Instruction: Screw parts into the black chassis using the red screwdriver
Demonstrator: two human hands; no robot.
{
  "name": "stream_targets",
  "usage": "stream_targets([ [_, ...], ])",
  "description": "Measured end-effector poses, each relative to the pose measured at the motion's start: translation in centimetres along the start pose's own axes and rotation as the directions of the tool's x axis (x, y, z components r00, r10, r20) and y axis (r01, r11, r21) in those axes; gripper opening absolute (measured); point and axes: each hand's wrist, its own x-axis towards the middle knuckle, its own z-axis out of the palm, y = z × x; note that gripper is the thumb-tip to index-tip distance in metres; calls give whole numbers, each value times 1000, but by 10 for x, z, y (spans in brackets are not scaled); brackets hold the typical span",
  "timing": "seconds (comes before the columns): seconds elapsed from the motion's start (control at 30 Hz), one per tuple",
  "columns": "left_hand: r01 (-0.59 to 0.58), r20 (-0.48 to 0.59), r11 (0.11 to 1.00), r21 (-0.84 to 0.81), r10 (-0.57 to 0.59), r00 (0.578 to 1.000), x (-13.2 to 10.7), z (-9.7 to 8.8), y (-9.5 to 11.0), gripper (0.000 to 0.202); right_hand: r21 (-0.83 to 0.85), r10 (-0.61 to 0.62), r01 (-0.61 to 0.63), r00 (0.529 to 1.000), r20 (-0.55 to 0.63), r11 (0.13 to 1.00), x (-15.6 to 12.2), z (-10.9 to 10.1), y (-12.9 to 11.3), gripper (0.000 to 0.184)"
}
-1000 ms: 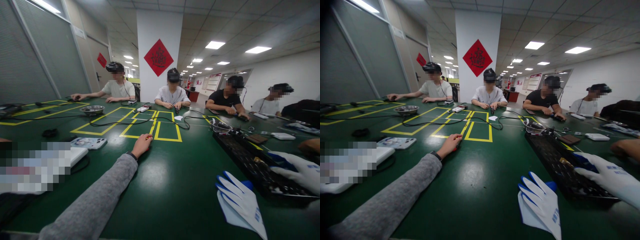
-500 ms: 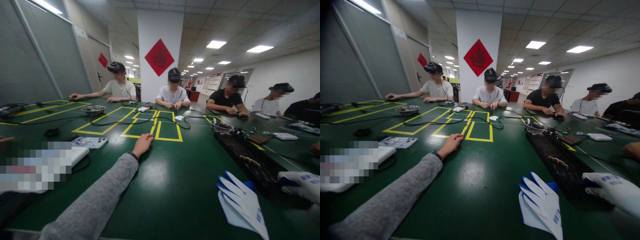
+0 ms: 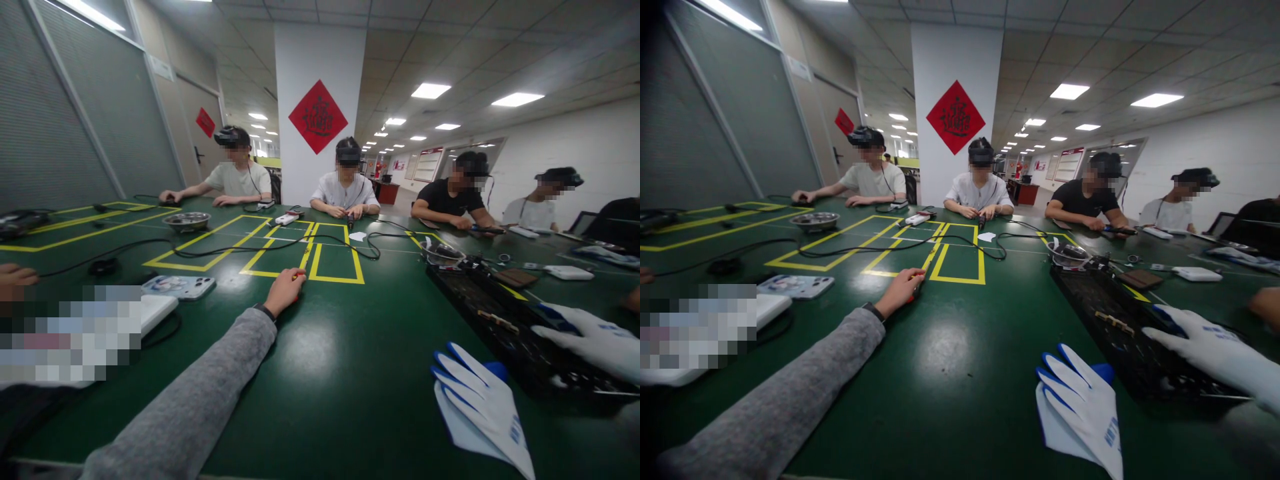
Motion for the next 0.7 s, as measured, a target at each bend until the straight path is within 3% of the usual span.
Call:
stream_targets([
  [0.07, -4, 1, 1000, 4, 4, 1000, 0, 0, 0, 36, -29, 69, -67, 994, 87, 997, 16, 7, 12, 77],
  [0.2, -5, 6, 1000, 9, 5, 1000, 0, 0, 0, 37, -62, 203, -196, 972, 120, 979, 37, 16, 24, 68],
  [0.3, -5, 7, 1000, 10, 5, 1000, 1, 0, 0, 37, -10, 170, -171, 966, 194, 985, 37, 12, 18, 45],
  [0.4, -3, 11, 1000, 13, 3, 1000, 1, 0, 0, 37, 58, 134, -149, 969, 208, 987, 31, -4, 8, 33],
  [0.57, -3, 13, 1000, 21, 2, 1000, 3, 2, -1, 37, 17, 116, -120, 983, 144, 993, 23, -44, -6, 35],
  [0.7, -7, 8, 1000, 25, 7, 1000, 4, 3, -2, 36, 16, 54, -54, 998, 22, 998, 11, -73, -38, 29],
])
